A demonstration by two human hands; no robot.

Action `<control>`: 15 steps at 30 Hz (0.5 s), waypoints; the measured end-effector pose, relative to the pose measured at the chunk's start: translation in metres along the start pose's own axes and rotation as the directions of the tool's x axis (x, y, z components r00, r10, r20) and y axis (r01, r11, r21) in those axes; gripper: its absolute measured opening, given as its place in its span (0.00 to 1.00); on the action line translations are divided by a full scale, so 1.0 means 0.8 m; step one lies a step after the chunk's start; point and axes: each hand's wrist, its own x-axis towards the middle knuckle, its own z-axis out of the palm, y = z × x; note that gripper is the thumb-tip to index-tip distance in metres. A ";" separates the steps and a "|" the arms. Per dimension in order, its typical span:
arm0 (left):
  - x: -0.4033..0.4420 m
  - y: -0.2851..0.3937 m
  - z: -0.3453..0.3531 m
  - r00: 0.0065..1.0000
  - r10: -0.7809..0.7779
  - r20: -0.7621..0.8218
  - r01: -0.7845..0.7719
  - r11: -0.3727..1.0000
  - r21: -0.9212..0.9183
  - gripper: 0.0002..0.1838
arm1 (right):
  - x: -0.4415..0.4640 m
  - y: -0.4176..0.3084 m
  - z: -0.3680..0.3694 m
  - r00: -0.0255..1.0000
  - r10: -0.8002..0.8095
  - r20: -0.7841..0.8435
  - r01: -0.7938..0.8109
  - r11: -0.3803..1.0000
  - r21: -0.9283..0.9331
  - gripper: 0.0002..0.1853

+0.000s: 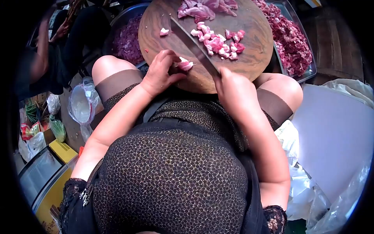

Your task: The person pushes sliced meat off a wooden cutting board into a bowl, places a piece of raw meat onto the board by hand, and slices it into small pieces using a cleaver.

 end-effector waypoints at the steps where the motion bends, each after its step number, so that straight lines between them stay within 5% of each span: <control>1: -0.001 -0.004 -0.003 1.000 0.001 0.003 -0.001 1.000 -0.003 0.12 | -0.012 0.000 -0.002 1.000 0.005 0.000 -0.005 1.000 0.001 0.12; 7: -0.002 -0.011 0.016 0.965 0.250 0.080 -0.251 0.968 0.000 0.10 | -0.040 0.004 0.004 0.992 -0.053 0.115 0.064 0.994 -0.092 0.09; 15: -0.005 -0.002 0.025 0.984 0.153 0.091 -0.161 0.984 0.081 0.09 | 0.023 -0.003 0.013 0.965 -0.115 0.237 0.114 0.993 0.016 0.10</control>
